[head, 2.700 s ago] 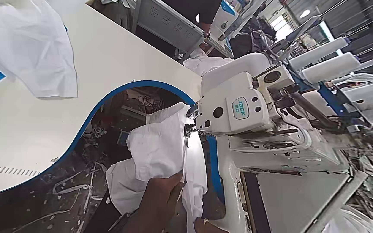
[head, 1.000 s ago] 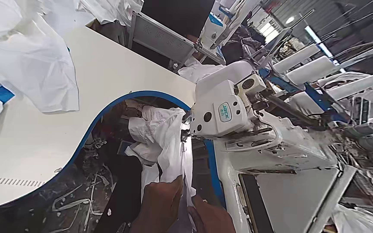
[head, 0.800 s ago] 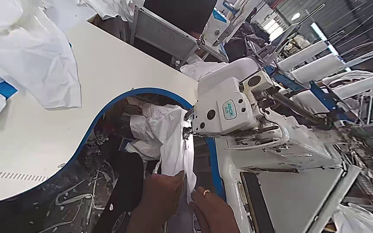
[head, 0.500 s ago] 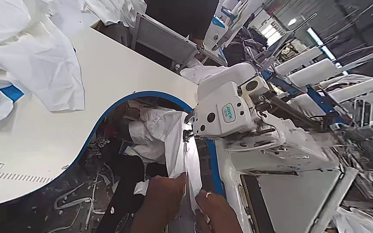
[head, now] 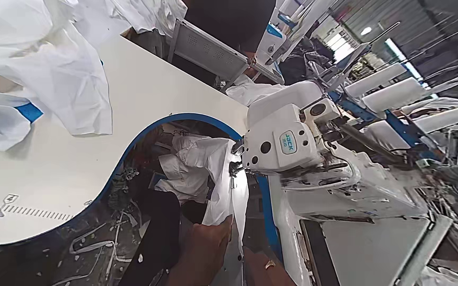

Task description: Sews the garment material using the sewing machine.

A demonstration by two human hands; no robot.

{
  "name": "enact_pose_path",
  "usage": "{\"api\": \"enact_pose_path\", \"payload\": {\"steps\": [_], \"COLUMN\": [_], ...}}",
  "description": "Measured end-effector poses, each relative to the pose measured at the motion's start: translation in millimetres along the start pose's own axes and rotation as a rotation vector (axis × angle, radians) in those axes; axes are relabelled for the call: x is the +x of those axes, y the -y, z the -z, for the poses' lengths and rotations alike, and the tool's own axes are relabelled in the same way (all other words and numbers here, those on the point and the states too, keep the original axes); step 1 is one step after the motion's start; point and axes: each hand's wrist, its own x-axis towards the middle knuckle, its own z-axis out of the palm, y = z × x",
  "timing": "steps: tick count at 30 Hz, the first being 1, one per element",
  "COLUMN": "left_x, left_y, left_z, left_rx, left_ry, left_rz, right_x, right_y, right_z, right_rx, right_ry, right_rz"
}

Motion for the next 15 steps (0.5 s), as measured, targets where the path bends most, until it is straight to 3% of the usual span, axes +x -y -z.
{"api": "enact_pose_path", "payload": {"steps": [3,8,15], "left_x": [7,1,4], "left_y": [5,2,5], "left_z": [-2,-1,-23], "left_rx": [-0.080,-0.215,-0.128], "left_ry": [0.013,0.075,-0.210], "left_rz": [0.011,0.084,-0.022], "right_x": [2,8,20], "right_y": [-1,-2,-10], "right_z": [-15,-33,-62], "right_rx": [-0.025,0.101,0.250], "right_ry": [-0.161,-0.258,-0.422], "right_rz": [0.047,0.020,-0.052]}}
